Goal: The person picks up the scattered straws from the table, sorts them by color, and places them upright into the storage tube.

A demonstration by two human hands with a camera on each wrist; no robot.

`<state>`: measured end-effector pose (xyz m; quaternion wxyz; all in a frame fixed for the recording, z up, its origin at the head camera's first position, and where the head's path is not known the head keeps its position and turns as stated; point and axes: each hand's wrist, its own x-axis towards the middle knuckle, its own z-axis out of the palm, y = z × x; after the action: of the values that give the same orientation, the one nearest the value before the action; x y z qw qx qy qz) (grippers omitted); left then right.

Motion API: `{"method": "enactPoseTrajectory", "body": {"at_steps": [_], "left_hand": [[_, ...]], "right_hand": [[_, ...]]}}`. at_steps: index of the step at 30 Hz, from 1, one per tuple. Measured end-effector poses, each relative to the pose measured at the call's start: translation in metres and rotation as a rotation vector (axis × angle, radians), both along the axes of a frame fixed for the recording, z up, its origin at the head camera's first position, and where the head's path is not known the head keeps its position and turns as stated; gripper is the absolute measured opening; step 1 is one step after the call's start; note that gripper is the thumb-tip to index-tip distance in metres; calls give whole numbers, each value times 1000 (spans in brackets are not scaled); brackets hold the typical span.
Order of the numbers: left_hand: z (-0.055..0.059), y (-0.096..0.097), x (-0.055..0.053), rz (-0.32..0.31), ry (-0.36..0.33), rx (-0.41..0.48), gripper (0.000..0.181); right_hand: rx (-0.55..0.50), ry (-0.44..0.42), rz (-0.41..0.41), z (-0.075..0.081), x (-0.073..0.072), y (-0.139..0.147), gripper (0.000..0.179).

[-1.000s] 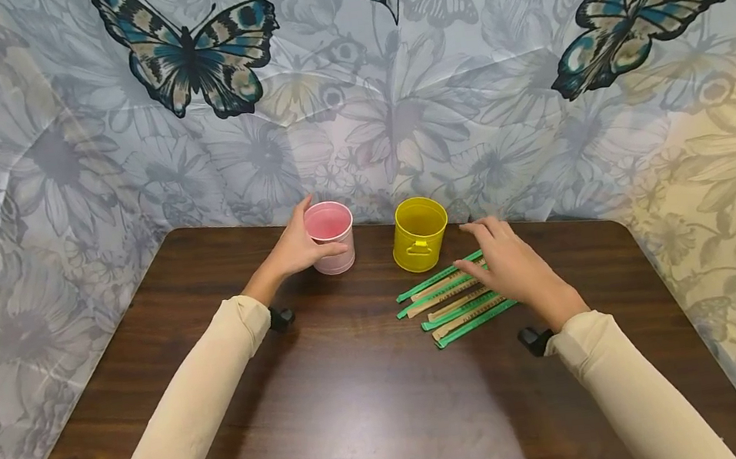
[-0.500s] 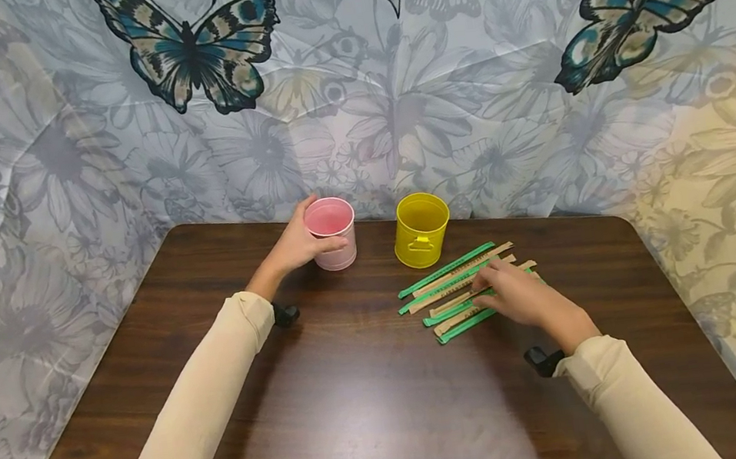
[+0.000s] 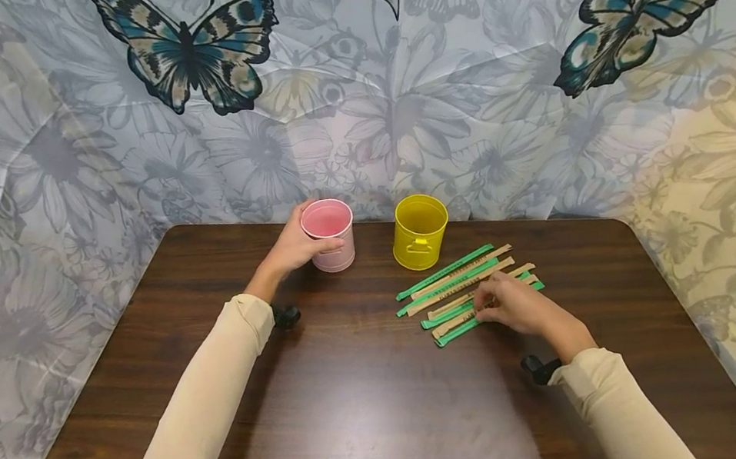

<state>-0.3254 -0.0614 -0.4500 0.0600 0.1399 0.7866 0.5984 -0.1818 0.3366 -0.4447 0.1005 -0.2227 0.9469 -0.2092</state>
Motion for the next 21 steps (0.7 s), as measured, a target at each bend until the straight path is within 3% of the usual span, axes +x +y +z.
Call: {"method": "enactPoseTrajectory", "body": {"at_steps": [3,10,21], "left_hand": [[1,0,0,-11,-23,18,109],[6,2,-3,-96,-59,111,77],[5,1,-2,-113,-71,131,77]], "right_hand": [[3,-10,6,-2,0,-1,12],[12,-7,7,-4,0,1,14],[17,-31,41,-6,2,6,11]]}}
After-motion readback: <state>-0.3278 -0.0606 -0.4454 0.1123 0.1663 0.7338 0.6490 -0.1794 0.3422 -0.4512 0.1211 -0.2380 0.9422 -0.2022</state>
